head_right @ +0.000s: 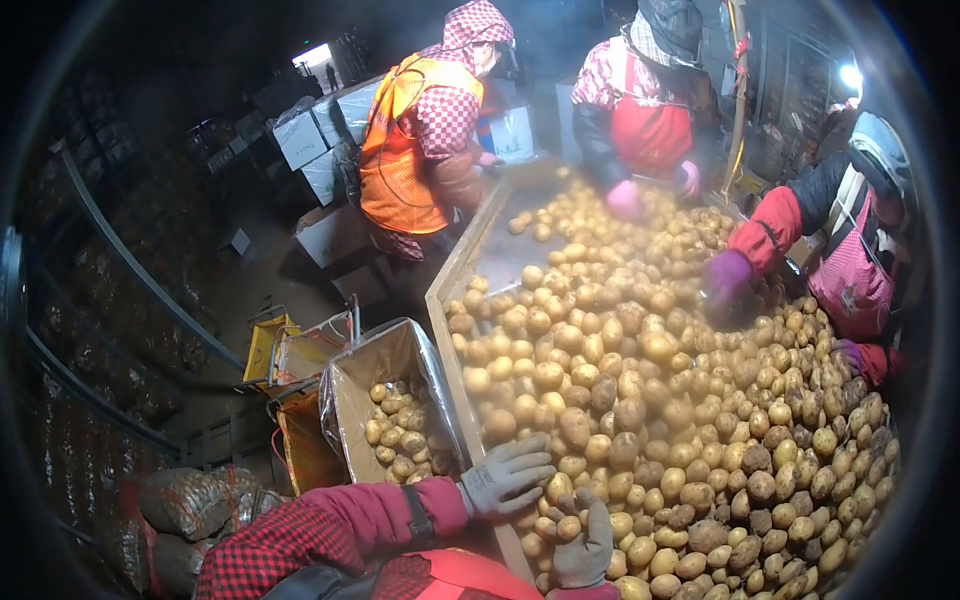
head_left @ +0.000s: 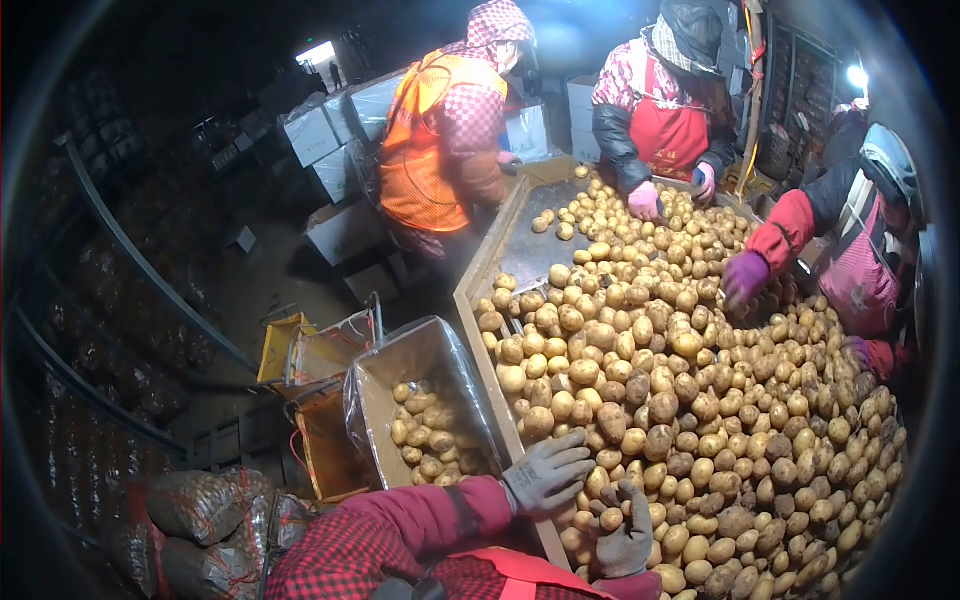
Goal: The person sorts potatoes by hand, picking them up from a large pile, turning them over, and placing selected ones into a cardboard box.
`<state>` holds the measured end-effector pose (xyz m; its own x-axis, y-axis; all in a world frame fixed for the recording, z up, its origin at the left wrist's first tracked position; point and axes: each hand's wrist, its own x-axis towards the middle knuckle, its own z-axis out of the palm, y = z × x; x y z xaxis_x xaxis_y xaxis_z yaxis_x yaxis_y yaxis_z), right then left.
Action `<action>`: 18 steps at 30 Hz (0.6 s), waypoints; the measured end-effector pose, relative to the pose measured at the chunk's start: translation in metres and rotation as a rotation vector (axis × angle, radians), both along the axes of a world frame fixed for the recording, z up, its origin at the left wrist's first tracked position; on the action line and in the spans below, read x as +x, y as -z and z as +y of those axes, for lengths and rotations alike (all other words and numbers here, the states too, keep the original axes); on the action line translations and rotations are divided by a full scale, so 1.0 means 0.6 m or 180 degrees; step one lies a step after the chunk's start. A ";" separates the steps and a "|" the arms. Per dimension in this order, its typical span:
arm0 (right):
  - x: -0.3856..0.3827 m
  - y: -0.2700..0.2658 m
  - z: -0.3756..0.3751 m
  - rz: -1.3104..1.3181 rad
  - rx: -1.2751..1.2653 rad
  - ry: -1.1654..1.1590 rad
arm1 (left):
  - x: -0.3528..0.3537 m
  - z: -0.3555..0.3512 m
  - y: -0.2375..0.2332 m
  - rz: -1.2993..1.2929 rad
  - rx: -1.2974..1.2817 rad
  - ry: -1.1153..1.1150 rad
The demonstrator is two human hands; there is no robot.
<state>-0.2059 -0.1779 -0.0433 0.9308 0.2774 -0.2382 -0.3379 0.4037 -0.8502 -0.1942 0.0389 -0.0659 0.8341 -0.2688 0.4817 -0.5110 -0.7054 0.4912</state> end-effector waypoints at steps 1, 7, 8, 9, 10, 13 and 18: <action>-0.001 -0.005 0.002 0.0181 0.0067 0.0096 | -0.001 0.000 0.005 0.0018 0.0026 0.0009; -0.008 0.024 -0.005 -0.0087 -0.0193 -0.0099 | 0.013 -0.006 -0.007 -0.0238 0.0159 0.0159; -0.005 0.027 -0.010 -0.0161 -0.0221 -0.0260 | 0.013 -0.007 0.005 -0.0418 0.0310 0.0159; -0.005 0.031 -0.014 -0.0363 -0.0312 -0.0291 | 0.015 -0.012 0.006 -0.0474 0.0269 0.0135; -0.002 0.031 -0.011 -0.0589 -0.0379 -0.0366 | 0.017 -0.014 0.003 -0.0549 0.0257 0.0070; -0.001 0.020 0.000 -0.0157 0.0131 -0.0201 | 0.012 -0.004 0.002 -0.0279 0.0469 0.0018; 0.003 0.016 -0.006 -0.0615 -0.0581 -0.0306 | 0.014 -0.007 -0.001 -0.0131 0.0173 -0.0065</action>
